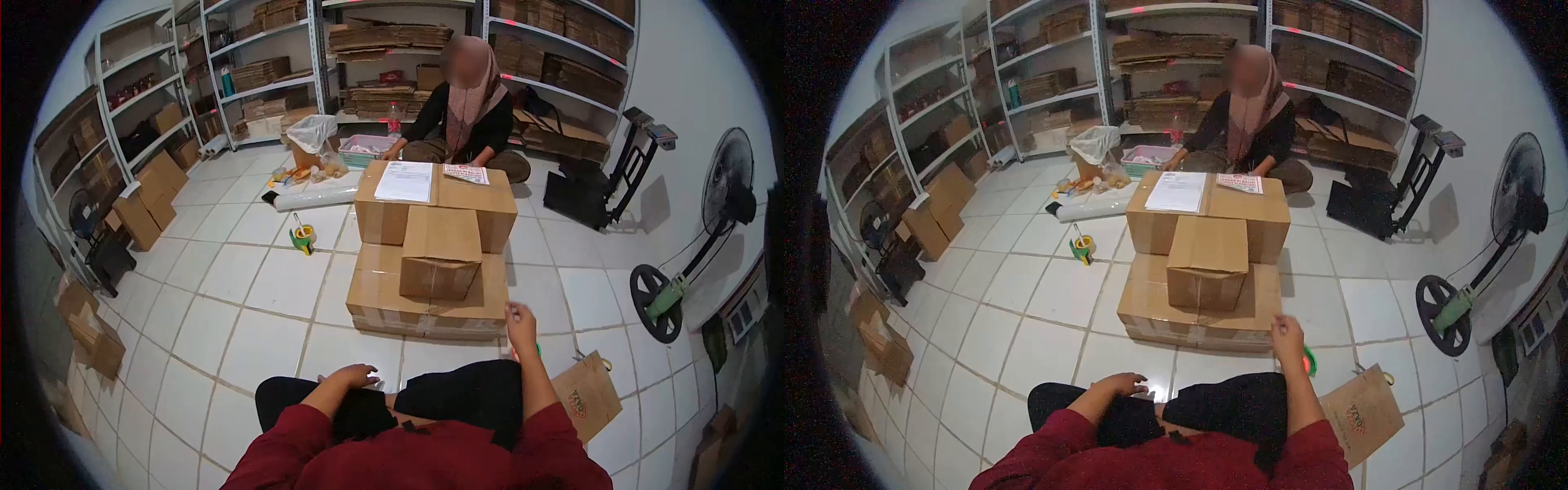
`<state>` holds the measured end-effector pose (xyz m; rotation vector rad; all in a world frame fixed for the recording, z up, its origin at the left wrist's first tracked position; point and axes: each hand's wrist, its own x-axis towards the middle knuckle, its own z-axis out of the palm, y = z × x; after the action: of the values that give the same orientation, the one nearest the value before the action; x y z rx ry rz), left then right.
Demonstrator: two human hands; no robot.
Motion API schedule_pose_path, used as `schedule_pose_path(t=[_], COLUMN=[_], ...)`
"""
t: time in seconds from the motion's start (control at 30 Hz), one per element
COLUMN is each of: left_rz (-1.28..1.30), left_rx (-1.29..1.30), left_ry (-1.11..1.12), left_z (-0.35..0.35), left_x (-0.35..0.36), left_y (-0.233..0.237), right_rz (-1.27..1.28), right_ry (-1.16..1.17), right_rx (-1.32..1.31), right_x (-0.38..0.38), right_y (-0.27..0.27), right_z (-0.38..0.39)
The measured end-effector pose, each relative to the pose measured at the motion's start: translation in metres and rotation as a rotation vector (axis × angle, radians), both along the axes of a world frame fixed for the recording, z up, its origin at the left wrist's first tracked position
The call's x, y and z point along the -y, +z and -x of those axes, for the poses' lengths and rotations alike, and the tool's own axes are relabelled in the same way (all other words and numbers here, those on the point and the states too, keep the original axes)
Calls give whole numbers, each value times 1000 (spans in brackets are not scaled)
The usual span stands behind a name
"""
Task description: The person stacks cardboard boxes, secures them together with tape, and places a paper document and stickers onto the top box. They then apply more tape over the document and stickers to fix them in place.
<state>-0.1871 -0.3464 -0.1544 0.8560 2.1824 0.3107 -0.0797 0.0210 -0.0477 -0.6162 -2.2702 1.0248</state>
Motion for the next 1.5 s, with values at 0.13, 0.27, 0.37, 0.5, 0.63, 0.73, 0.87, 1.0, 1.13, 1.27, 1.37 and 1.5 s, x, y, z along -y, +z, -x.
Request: schedule_pose_path(t=[0.13, 0.27, 0.37, 0.5, 0.63, 0.73, 0.87, 1.0, 1.13, 1.27, 1.37, 1.5], left_rz=[-30, -73, -58, -103, -182, -229, -291, -265, -235, -262, -285, -327], left_rx=[45, 131, 186, 243, 260, 278, 227, 269, 267, 253, 242, 210], left_ry=[-23, 52, 88, 171, 192, 198, 147, 219, 240, 227, 208, 177], left_z=[7, 18, 26, 32, 27, 27, 22, 22, 22, 21, 20, 18], left_x=[-4, -4, -4, -8, -11, -16, -18, -21, -19, -15, -13, -15], left_y=[-10, -25, -29, -24, -20, 6, -12, 13, 5, -14, -16, -24], right_rz=[-164, -372, -553, -706, -861, -830, -606, -753, -430, -243, -405, -680], right_ry=[96, 165, 271, 268, 299, 343, 298, 303, 100, -48, 63, 86], right_rx=[-252, -247, -203, 53, 164, 172, 188, 216, 66, -120, -184, 120], right_x=[-8, -29, -55, -85, -119, -120, -126, -123, -127, -156, -140, -96], right_y=[76, 111, 101, 90, 76, 82, 86, 91, 95, 101, 131, 135], right_z=[92, 196, 271, 338, 375, 378, 377, 379, 386, 392, 369, 337])
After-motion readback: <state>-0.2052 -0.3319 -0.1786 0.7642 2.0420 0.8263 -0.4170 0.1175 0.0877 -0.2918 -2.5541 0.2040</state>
